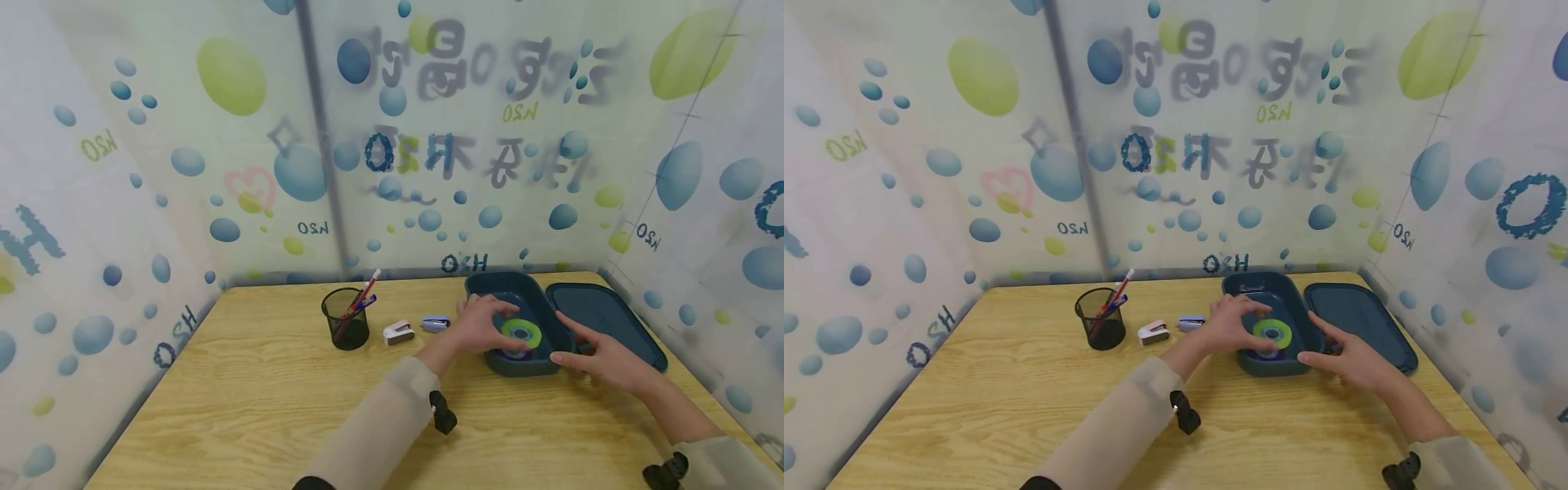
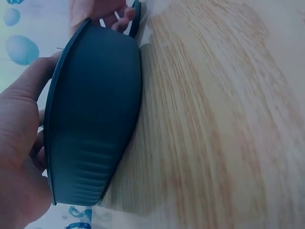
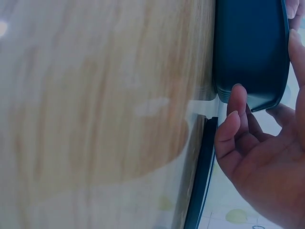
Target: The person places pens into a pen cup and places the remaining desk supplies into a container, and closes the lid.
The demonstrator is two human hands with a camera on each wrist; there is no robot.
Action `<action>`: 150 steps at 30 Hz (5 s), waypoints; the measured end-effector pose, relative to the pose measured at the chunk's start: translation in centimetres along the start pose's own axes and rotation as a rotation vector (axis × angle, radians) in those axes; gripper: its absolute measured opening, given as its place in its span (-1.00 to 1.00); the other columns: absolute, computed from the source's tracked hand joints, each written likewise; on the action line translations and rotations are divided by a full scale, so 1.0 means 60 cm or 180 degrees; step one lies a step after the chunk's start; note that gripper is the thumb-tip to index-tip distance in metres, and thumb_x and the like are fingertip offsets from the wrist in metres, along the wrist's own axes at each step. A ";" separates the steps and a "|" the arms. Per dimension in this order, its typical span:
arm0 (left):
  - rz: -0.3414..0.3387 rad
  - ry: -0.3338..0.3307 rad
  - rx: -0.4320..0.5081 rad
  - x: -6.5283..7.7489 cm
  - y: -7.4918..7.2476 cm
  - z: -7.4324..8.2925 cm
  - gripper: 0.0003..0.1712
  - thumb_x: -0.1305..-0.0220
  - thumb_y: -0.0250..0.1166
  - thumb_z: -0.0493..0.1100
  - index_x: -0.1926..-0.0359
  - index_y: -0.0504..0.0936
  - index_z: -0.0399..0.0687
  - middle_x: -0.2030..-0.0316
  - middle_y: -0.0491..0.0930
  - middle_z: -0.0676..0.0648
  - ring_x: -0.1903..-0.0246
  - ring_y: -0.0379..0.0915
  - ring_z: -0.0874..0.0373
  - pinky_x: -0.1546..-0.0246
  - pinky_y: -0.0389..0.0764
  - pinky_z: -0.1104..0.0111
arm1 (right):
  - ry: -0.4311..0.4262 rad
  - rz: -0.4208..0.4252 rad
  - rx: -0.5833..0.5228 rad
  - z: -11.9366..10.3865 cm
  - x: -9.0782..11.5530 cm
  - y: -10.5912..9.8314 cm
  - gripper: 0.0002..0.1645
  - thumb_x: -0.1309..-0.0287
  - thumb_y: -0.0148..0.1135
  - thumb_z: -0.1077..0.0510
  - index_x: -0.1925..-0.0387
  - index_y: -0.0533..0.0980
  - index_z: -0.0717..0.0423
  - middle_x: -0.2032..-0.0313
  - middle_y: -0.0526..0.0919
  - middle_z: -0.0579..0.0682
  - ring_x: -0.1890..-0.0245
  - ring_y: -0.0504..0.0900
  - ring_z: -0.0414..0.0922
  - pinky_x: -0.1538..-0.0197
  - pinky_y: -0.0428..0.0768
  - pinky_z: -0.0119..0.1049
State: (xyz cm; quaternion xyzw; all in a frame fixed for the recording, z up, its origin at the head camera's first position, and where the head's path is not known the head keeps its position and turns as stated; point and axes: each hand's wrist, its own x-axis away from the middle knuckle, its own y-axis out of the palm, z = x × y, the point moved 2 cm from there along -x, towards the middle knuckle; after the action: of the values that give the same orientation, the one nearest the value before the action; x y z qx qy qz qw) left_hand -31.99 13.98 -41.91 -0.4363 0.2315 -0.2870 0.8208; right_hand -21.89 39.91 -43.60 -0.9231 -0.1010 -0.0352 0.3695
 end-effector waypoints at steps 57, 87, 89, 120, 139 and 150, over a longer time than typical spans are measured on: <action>0.0491 -0.0180 0.0689 0.240 -0.091 -0.256 -0.14 -0.53 0.39 0.25 -0.59 0.45 -0.16 -0.43 0.46 -0.31 0.32 0.49 0.23 0.15 0.51 0.30 | -0.0008 0.0025 -0.0041 0.000 0.003 0.005 0.16 -0.55 0.34 -0.16 -0.82 -0.15 -0.10 0.19 0.53 0.10 0.40 0.56 -0.03 0.36 0.60 -0.18; 0.0253 -0.0623 0.0491 0.224 -0.096 -0.232 -0.30 -0.57 0.39 -0.12 -0.60 0.44 -0.16 -0.32 0.52 -0.27 0.09 0.44 0.10 -0.05 0.50 0.18 | -0.0028 0.0034 -0.0007 0.001 0.003 0.004 0.16 -0.54 0.34 -0.15 -0.82 -0.16 -0.09 0.22 0.55 0.09 0.43 0.55 -0.05 0.38 0.59 -0.19; 0.0255 -0.0639 0.0447 0.221 -0.094 -0.233 -0.31 -0.55 0.41 -0.11 -0.58 0.47 -0.14 -0.27 0.53 -0.25 0.06 0.43 0.09 -0.08 0.49 0.15 | -0.0030 0.0039 -0.0008 0.002 0.004 0.004 0.16 -0.54 0.35 -0.15 -0.82 -0.15 -0.09 0.23 0.56 0.09 0.43 0.55 -0.05 0.38 0.59 -0.19; 0.0538 -0.0134 0.0465 0.168 -0.088 -0.151 -0.49 -0.43 0.55 -0.07 -0.34 0.74 0.01 -0.01 0.61 -0.08 0.15 0.42 0.15 0.15 0.50 0.34 | -0.0031 0.0055 -0.0023 -0.002 0.005 0.004 0.16 -0.54 0.35 -0.17 -0.82 -0.13 -0.10 0.14 0.51 0.12 0.37 0.59 -0.04 0.36 0.60 -0.19; 0.0443 -0.0096 0.0588 0.072 -0.082 -0.077 -0.46 -0.43 0.55 0.03 -0.38 0.72 0.20 -0.12 0.64 -0.01 0.14 0.46 0.17 0.18 0.55 0.38 | -0.0040 0.0011 -0.0089 0.003 0.003 0.002 0.15 -0.55 0.34 -0.14 -0.82 -0.15 -0.12 0.21 0.55 0.11 0.45 0.57 -0.01 0.39 0.63 -0.15; 0.0395 0.0057 0.0236 0.022 -0.060 -0.052 -0.45 -0.44 0.53 0.08 -0.38 0.72 0.22 -0.06 0.68 0.03 0.13 0.44 0.20 0.14 0.47 0.40 | -0.0024 0.0026 -0.0056 -0.003 0.004 0.002 0.16 -0.53 0.36 -0.17 -0.82 -0.14 -0.11 0.18 0.54 0.10 0.42 0.59 -0.02 0.39 0.63 -0.16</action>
State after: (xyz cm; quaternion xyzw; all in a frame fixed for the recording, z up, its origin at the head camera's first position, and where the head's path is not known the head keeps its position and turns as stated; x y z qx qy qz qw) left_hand -33.98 9.64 -40.62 -0.3878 0.2546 -0.2478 0.8505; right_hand -21.64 39.76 -43.51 -0.9268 -0.0983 -0.0311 0.3610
